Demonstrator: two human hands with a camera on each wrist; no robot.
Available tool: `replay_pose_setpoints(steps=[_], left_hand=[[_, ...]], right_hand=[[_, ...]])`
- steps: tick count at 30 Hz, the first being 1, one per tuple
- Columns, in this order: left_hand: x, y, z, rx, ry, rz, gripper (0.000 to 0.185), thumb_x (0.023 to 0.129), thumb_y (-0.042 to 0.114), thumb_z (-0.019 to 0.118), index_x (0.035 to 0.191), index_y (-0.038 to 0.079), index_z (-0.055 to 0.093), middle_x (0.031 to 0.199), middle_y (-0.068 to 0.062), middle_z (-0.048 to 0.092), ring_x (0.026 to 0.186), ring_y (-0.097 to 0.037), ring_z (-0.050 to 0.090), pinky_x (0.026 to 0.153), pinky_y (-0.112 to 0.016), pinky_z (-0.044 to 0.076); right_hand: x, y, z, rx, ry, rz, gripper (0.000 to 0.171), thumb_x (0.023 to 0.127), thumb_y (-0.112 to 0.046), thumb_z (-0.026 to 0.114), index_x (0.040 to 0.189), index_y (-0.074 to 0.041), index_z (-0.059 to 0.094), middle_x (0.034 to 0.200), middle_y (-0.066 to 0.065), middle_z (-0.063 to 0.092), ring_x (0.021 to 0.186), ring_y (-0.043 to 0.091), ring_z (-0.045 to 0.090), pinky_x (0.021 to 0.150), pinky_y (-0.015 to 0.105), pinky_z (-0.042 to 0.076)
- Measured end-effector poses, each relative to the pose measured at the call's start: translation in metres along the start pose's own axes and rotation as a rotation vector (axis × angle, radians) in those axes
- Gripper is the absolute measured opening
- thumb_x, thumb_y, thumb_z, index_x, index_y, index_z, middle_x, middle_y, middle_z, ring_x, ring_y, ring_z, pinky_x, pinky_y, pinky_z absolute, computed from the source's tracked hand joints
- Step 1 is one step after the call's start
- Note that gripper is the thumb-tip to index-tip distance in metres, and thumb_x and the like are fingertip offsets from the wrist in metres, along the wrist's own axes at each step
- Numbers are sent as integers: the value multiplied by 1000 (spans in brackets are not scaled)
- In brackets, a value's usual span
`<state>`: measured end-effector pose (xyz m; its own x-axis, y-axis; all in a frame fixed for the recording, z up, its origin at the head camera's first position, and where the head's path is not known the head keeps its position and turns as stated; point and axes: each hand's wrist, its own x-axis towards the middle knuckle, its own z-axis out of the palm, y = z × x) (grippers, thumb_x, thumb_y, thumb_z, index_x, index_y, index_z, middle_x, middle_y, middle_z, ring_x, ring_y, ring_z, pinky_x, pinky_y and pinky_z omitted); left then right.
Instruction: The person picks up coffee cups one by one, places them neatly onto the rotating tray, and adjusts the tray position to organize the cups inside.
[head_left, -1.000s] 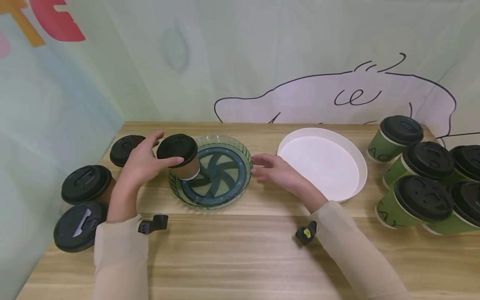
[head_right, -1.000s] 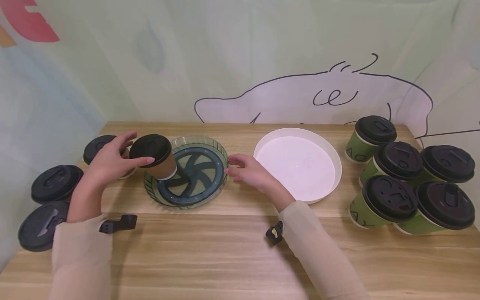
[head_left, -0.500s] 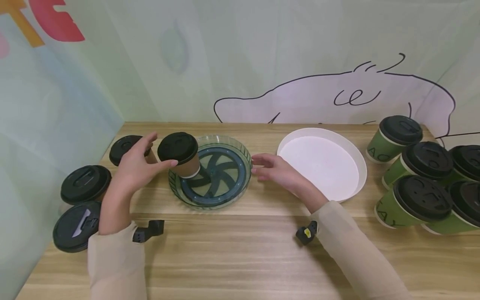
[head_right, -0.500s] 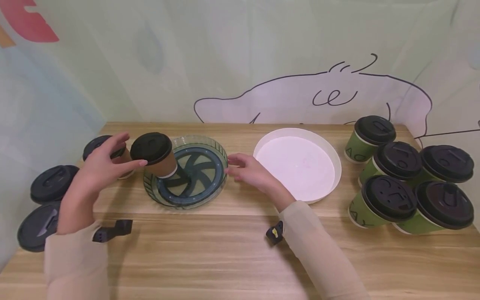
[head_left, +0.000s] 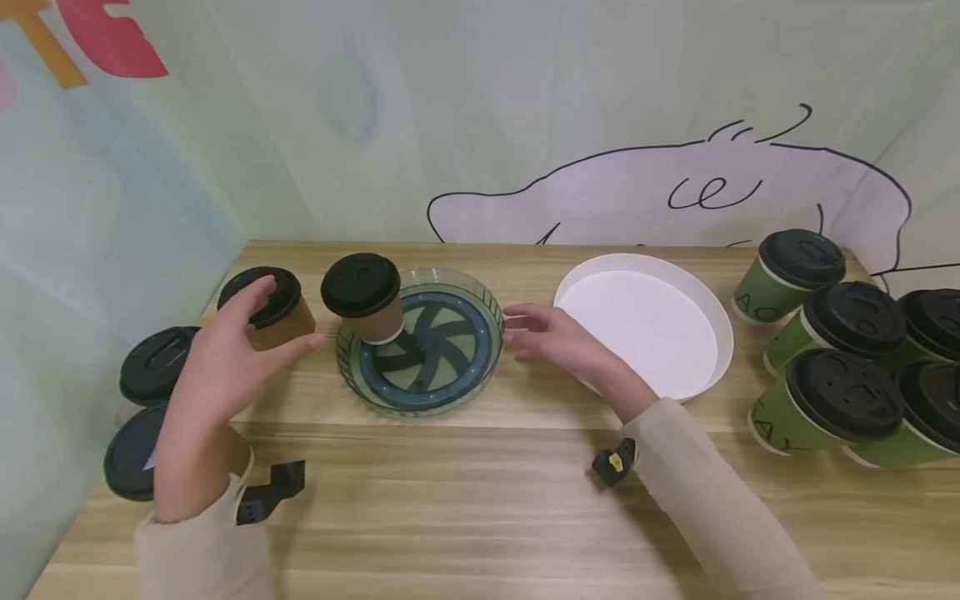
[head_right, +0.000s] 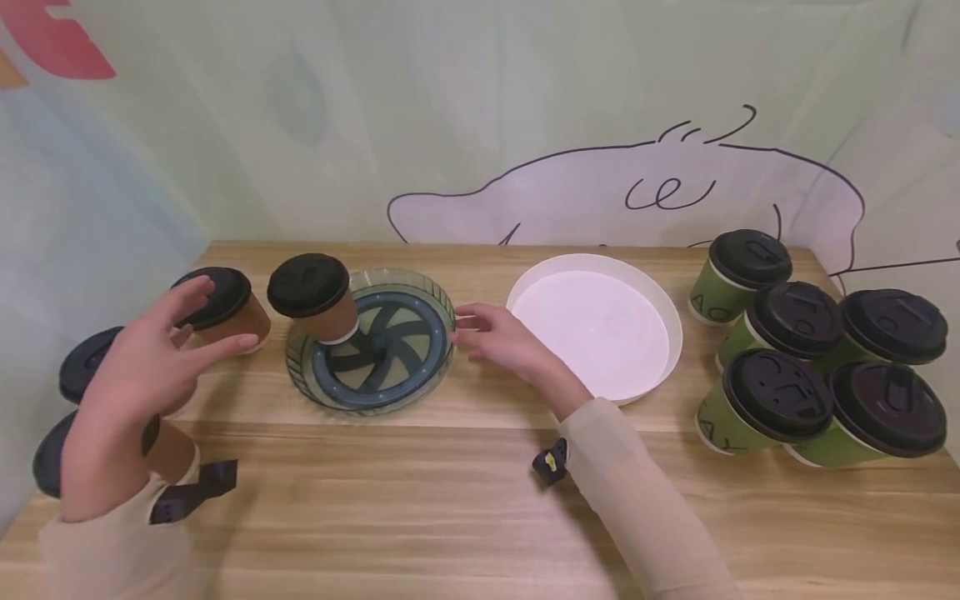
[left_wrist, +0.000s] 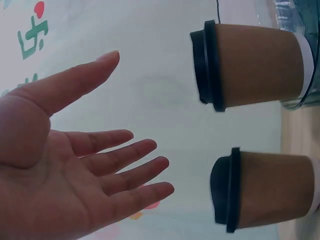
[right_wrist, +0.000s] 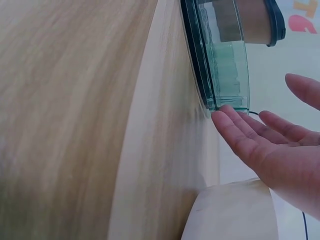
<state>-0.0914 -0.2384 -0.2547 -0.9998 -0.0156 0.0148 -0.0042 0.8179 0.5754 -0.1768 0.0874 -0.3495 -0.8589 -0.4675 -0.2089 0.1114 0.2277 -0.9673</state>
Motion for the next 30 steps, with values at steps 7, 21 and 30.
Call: replay_pose_setpoints(steps=[7,21,30], left_hand=[[-23,-15,-17,7,18,-69,87,86,43,59,147,8,9,145,-27,17,115,-59,29,87,-65,28],[-54,-72,-27,80,1,-153,93,85,45,60,147,6,1,147,-29,6,124,-56,15,92,-67,20],[-68,-69,-34,99,-42,-182,91,88,38,59,144,-5,0,140,-39,7,123,-57,11,94,-67,16]], right_hand=[[-1,0,-1,20,4,-12,47,89,-6,56,132,5,40,121,24,54,107,35,54,85,43,48],[-1,-1,-3,9,-16,-8,48,90,-7,56,133,6,38,122,25,53,107,36,54,87,44,47],[-1,-1,-1,20,-14,-7,50,89,-8,58,133,6,38,130,23,47,111,32,52,88,44,46]])
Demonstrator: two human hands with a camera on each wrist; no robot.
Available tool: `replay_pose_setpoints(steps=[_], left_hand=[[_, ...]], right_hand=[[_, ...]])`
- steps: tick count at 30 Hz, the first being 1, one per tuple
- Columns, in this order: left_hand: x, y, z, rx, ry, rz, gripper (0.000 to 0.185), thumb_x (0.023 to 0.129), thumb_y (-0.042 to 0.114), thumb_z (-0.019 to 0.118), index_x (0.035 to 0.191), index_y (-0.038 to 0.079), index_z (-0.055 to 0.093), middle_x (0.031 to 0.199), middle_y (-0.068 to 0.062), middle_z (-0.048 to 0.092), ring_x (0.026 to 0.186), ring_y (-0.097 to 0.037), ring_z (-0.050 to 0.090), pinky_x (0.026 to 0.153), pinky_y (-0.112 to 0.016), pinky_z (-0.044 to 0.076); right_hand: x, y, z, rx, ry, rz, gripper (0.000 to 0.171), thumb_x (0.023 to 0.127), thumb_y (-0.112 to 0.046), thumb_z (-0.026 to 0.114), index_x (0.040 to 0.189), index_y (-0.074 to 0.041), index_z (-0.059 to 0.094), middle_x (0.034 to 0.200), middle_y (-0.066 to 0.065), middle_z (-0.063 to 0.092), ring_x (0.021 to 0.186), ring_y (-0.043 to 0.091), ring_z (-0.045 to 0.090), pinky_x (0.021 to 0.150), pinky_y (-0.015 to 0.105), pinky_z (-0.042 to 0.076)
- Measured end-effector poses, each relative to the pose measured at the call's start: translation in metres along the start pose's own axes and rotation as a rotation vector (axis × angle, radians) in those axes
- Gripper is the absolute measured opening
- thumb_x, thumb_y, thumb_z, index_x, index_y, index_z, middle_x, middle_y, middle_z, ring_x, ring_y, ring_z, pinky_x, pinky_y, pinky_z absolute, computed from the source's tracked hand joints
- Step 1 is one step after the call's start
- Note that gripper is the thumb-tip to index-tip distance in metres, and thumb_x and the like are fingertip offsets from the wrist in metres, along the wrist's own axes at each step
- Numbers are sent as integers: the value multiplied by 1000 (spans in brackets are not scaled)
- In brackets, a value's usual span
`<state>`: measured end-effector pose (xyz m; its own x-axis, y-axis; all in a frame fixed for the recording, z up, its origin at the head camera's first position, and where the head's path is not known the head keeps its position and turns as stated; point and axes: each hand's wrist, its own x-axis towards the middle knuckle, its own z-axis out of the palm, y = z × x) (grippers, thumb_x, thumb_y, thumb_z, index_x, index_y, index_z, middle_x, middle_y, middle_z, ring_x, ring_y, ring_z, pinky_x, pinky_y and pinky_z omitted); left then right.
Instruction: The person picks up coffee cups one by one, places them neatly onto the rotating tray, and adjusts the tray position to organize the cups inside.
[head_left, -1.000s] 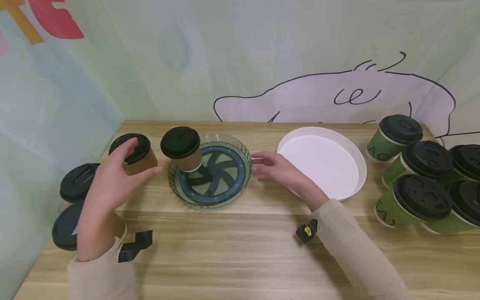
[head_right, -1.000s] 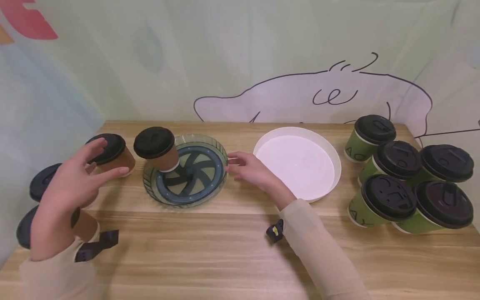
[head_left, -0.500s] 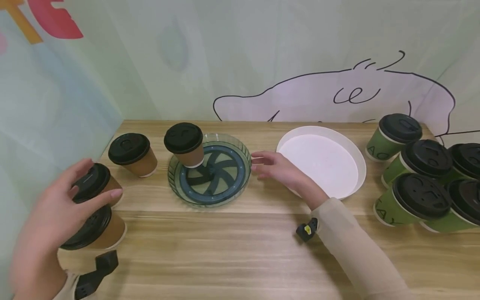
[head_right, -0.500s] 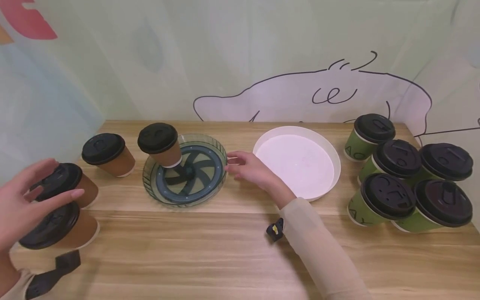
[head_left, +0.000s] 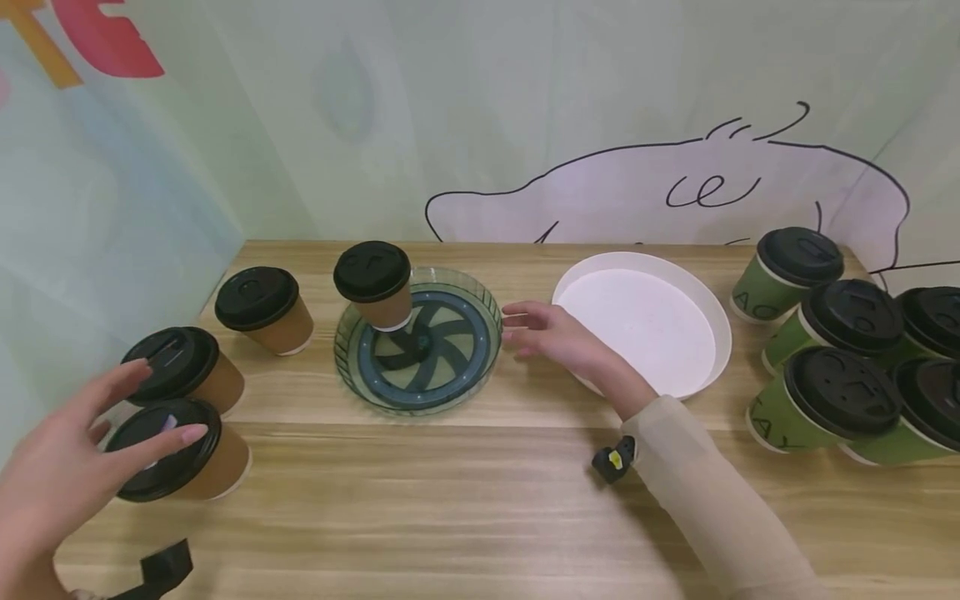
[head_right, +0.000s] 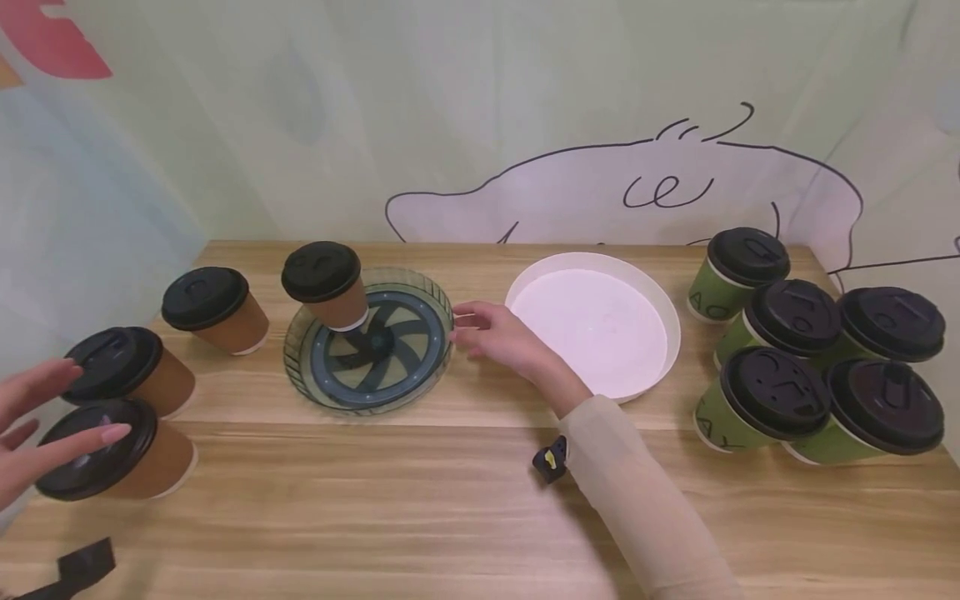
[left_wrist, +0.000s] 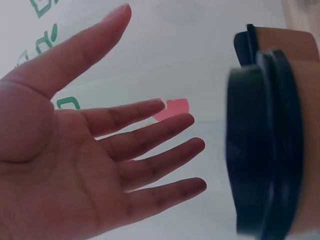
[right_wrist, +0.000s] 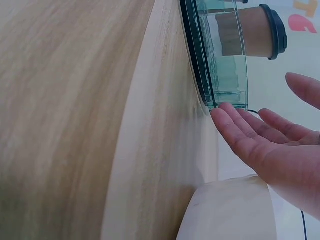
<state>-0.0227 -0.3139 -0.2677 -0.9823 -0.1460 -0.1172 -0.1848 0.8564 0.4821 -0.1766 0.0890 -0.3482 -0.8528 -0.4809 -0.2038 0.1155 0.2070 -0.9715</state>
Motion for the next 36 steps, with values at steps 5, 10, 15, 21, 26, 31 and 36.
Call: replay_pose_setpoints(steps=[5,10,15,21,26,31,36], left_hand=[[-2,-8,2,30,-5,-24,96,86,39,62,141,-9,2,139,-40,7,124,-56,9,93,-67,16],[-2,-22,7,-4,-28,-87,100,84,41,64,143,-6,-2,143,-35,0,128,-52,3,93,-68,14],[8,-61,17,-43,-30,-52,103,81,40,68,145,0,-1,145,-32,2,130,-49,3,91,-69,16],[21,-96,28,-53,-12,-87,112,74,50,70,145,1,-2,144,-33,3,128,-52,4,88,-70,20],[9,-61,20,-82,18,-144,101,82,37,68,142,-8,1,141,-37,7,127,-53,8,93,-67,19],[10,-60,19,-69,2,-120,102,81,39,67,143,-6,0,141,-37,6,128,-52,8,96,-64,17],[19,-79,25,-27,-11,-58,109,76,47,70,144,-4,1,138,-40,15,124,-54,15,90,-66,23]], right_hand=[[0,0,0,2,-4,-7,47,89,-6,56,131,7,40,122,25,52,107,36,54,86,44,47],[-1,0,0,0,-4,-13,45,90,-6,55,131,7,41,118,26,54,104,38,55,85,44,48],[1,0,0,-8,3,5,46,90,-8,56,132,5,41,125,23,51,107,32,55,86,41,48],[0,0,0,-12,-4,0,47,90,-8,56,132,5,41,127,23,49,108,32,54,86,40,48],[0,0,-1,-17,-6,-4,48,90,-9,57,133,5,40,129,22,48,109,32,54,86,40,48],[-1,0,0,-33,-4,-5,51,89,-9,58,134,3,39,135,19,43,113,28,51,87,39,48],[-1,1,-2,-27,1,-3,50,89,-9,58,134,3,40,133,19,45,113,28,52,87,40,47]])
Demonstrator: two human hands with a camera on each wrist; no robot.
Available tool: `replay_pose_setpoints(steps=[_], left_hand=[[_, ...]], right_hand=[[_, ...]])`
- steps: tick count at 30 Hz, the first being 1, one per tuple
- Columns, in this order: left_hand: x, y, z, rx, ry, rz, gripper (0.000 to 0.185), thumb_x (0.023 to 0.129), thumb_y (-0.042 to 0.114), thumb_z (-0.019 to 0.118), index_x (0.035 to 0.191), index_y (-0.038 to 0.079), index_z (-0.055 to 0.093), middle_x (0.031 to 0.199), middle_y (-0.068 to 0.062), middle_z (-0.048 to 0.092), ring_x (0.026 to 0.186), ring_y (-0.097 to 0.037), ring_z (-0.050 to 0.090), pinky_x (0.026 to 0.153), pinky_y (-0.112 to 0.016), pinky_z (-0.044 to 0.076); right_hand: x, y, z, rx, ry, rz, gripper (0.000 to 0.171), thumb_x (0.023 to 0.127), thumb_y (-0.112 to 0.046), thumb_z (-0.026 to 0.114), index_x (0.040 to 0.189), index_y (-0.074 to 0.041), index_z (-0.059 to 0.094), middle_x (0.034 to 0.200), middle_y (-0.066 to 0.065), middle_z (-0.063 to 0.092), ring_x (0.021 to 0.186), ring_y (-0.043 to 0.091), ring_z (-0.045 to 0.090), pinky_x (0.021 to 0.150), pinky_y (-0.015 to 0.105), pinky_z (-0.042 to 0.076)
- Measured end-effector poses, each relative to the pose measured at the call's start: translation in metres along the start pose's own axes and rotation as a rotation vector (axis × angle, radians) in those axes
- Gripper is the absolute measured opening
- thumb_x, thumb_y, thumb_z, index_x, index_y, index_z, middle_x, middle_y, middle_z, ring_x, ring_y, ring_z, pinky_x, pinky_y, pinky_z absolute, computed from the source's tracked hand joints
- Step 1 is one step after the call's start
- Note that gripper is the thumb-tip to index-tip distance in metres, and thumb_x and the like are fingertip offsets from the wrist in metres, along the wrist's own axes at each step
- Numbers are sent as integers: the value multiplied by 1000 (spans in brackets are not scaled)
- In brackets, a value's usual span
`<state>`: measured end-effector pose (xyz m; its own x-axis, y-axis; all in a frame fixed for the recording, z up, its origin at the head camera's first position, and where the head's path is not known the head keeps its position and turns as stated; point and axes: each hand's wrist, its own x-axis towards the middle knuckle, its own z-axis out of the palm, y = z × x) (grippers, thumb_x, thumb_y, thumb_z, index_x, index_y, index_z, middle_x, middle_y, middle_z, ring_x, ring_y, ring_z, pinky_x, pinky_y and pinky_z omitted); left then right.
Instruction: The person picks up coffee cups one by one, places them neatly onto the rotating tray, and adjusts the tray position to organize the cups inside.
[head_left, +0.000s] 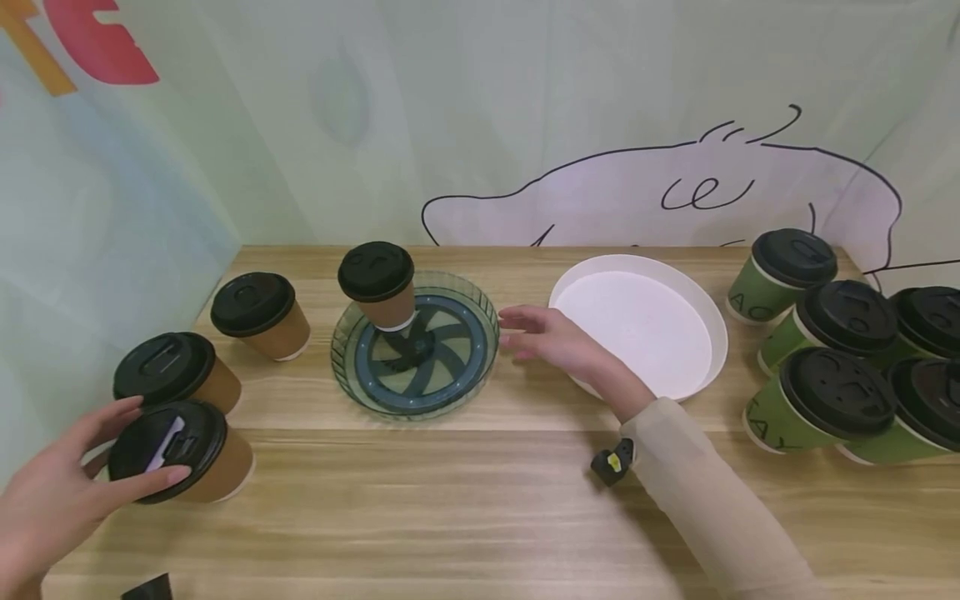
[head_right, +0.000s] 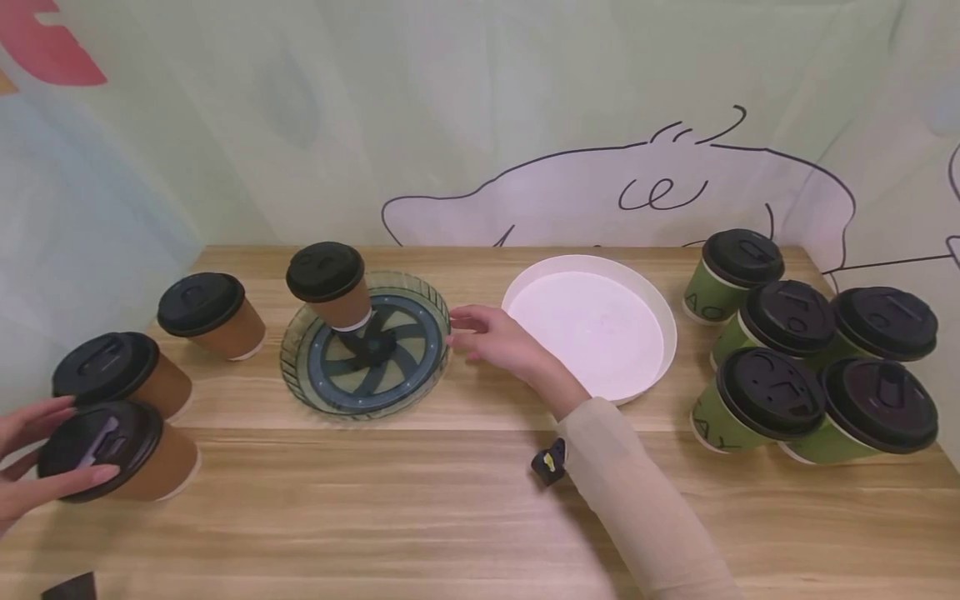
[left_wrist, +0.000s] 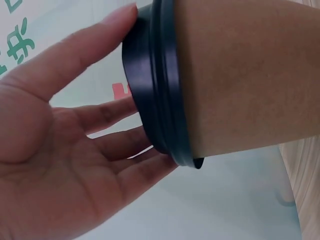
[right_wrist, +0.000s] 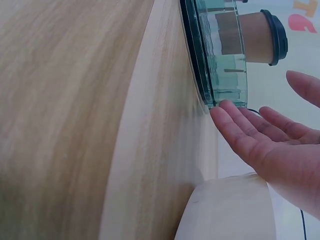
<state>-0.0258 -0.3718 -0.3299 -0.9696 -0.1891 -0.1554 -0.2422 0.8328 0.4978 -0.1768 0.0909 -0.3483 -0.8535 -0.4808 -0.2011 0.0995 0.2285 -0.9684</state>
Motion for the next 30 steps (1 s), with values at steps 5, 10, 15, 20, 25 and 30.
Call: replay_pose_setpoints(steps=[5,10,15,20,25,30], left_hand=[[-5,22,-4,60,3,-6,107,76,47,70,142,-7,4,132,-41,21,116,-57,23,87,-67,27],[-12,52,-10,76,28,-18,100,81,42,67,142,-8,5,133,-41,21,111,-59,28,84,-65,30],[-12,73,-15,38,26,7,99,83,42,65,142,-7,3,136,-39,20,111,-61,28,82,-66,31],[-5,89,-15,-27,12,62,100,84,40,64,143,-6,-2,140,-36,19,116,-60,25,85,-66,28],[6,105,-14,-65,4,115,98,83,39,65,144,-5,2,141,-32,21,119,-56,27,84,-66,29],[16,121,-12,-65,-7,141,97,82,43,64,144,-4,6,143,-30,21,121,-53,27,86,-65,29]], right_hand=[[0,0,-1,15,2,-4,47,89,-7,57,132,5,40,125,23,51,107,35,54,86,43,47],[-1,-1,0,23,-5,-9,47,89,-7,56,132,5,40,125,25,50,108,36,54,87,43,47],[-1,0,1,13,-10,-11,49,89,-8,57,134,5,39,130,23,47,111,32,53,88,41,47],[-1,1,-1,18,-4,-13,48,89,-8,57,132,5,40,126,24,50,107,36,55,85,42,48],[-1,1,-2,12,-6,-19,48,89,-7,56,132,6,40,124,24,52,104,36,56,84,41,49],[0,0,-1,-4,-13,-10,49,90,-8,57,134,4,39,133,19,44,113,29,51,86,39,48]])
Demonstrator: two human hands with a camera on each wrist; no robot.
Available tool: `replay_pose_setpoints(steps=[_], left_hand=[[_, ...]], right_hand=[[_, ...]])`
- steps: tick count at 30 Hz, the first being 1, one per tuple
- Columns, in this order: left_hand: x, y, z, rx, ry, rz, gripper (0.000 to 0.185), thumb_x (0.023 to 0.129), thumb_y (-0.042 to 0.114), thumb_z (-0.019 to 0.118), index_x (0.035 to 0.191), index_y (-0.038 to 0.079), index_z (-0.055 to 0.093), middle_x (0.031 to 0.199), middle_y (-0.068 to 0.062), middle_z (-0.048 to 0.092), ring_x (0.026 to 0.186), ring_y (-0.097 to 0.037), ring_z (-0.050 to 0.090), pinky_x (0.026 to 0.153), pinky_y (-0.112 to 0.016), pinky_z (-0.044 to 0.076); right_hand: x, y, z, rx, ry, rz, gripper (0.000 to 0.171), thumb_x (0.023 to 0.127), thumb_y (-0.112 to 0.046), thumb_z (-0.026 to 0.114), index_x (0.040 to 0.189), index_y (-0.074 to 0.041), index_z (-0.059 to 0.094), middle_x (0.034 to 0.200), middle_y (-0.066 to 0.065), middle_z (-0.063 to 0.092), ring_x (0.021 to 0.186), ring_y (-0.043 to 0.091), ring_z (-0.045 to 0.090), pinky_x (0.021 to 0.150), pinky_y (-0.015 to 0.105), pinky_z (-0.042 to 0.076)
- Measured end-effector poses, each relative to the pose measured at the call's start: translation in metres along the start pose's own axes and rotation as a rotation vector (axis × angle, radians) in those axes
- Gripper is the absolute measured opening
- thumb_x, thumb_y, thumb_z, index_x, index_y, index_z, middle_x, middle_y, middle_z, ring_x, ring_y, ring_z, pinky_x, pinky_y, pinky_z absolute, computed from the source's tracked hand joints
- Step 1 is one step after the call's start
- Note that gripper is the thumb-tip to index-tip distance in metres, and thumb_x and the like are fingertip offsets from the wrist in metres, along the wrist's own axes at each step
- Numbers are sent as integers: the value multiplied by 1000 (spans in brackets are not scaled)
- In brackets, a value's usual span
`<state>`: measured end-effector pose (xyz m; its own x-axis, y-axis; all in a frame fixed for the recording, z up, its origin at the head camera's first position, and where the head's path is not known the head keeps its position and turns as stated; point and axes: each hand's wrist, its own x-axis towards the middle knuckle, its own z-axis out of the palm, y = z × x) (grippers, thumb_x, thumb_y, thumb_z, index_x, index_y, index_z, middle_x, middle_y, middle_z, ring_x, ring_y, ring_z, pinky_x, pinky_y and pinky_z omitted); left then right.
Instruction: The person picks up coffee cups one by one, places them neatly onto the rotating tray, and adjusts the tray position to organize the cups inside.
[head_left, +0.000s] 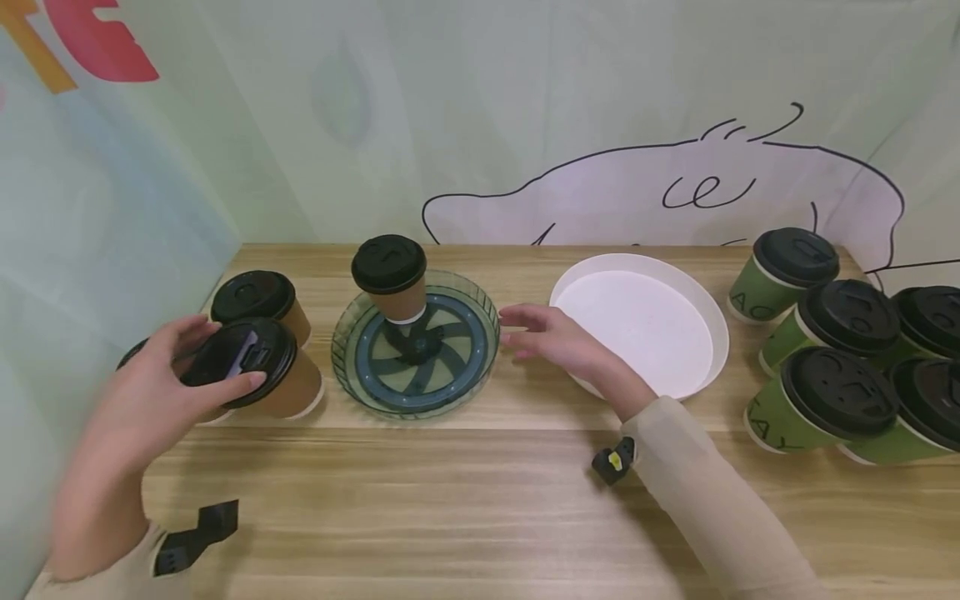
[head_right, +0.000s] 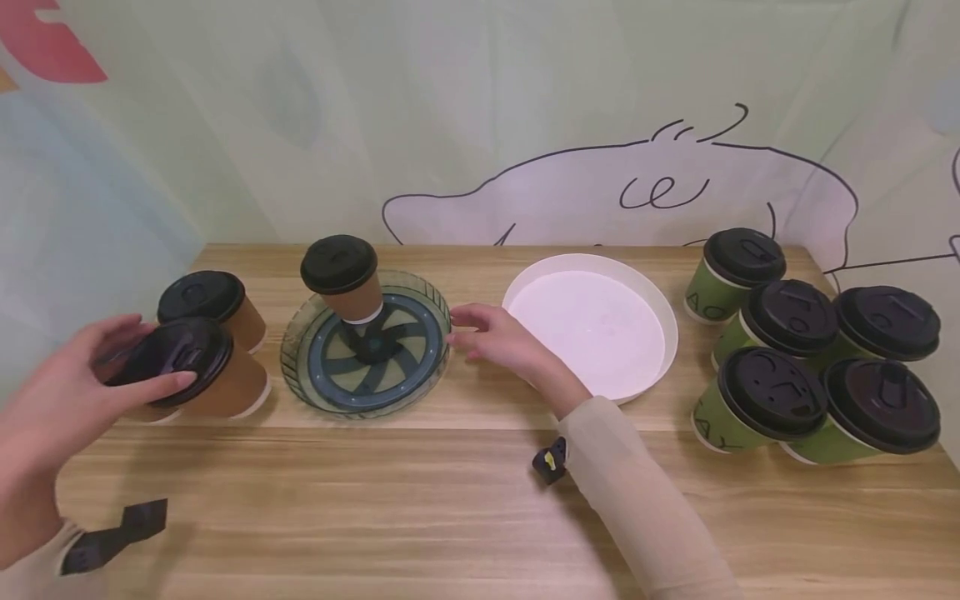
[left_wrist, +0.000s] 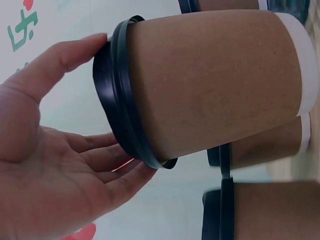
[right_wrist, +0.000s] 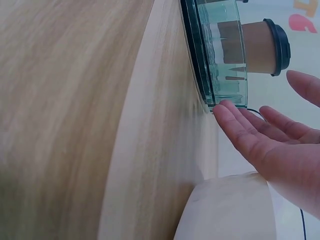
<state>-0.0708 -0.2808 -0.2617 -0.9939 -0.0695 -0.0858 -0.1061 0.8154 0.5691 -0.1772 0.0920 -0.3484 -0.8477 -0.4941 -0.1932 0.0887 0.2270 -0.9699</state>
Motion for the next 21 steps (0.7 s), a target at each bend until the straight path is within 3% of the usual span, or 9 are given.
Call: replay_pose_setpoints(steps=[6,12,21], left_hand=[[15,18,3,16,-15,43,95,83,45,63,144,-3,9,144,-28,21,122,-53,26,88,-64,28],[27,37,7,-35,-17,94,93,81,43,65,144,-2,13,144,-27,22,125,-48,26,94,-61,26],[48,58,16,-10,-39,103,93,80,42,67,143,-3,15,143,-26,25,123,-44,30,94,-57,30]], right_hand=[[-1,-2,-1,-10,-1,-8,49,90,-9,57,133,5,39,129,22,48,106,34,55,84,40,49],[-2,-2,-1,8,-2,-10,45,90,-5,53,132,7,39,117,27,55,101,38,57,84,42,49],[0,0,1,21,-10,-20,49,89,-6,57,133,7,39,131,23,46,110,34,53,86,43,47]])
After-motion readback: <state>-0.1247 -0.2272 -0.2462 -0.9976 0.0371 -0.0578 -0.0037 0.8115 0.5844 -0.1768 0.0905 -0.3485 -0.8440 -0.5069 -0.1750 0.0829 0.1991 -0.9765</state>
